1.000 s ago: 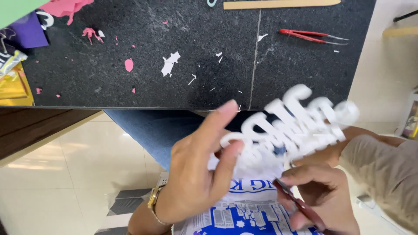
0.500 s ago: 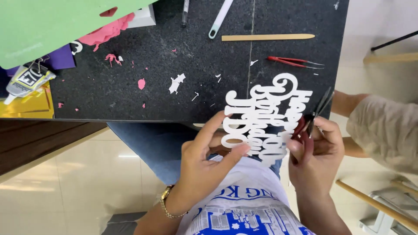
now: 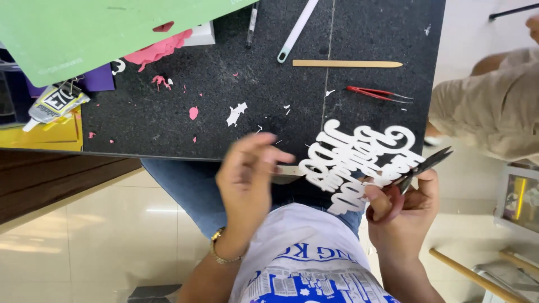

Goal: Trimming excess material from a paper birthday cake topper using scissors

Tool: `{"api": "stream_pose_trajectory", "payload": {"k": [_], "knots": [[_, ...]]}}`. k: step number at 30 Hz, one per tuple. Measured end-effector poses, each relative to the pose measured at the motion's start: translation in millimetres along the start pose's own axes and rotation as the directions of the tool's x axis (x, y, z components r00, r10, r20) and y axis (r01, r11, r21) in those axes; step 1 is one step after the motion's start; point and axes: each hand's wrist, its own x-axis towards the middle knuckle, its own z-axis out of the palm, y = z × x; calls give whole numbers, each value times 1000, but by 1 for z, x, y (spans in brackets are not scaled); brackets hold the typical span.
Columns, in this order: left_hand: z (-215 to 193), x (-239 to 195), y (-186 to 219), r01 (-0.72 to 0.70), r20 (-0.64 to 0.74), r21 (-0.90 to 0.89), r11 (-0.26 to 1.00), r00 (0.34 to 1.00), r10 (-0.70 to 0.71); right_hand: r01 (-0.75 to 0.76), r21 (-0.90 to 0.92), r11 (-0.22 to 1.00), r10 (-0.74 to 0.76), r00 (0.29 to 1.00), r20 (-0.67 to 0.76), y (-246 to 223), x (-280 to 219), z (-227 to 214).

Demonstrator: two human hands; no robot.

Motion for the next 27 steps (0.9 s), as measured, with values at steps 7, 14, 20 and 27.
{"api": "stream_pose_trajectory", "payload": {"k": [7, 14, 20, 27], "knots": [[16, -14, -17, 107, 313, -260, 960, 949, -21, -31, 257, 966, 20, 999, 43, 2, -2, 5], [36, -20, -36, 253, 169, -401, 881, 965, -201, -69, 305, 950, 52, 997, 62, 3, -14, 23], [4, -5, -2, 8, 148, 67, 998, 989, -18, 170, 255, 952, -172, 985, -11, 28, 13, -27], [1, -2, 33, 11, 394, 268, 963, 911, -121, -55, 186, 981, -36, 890, 455, -3, 26, -25]]}}
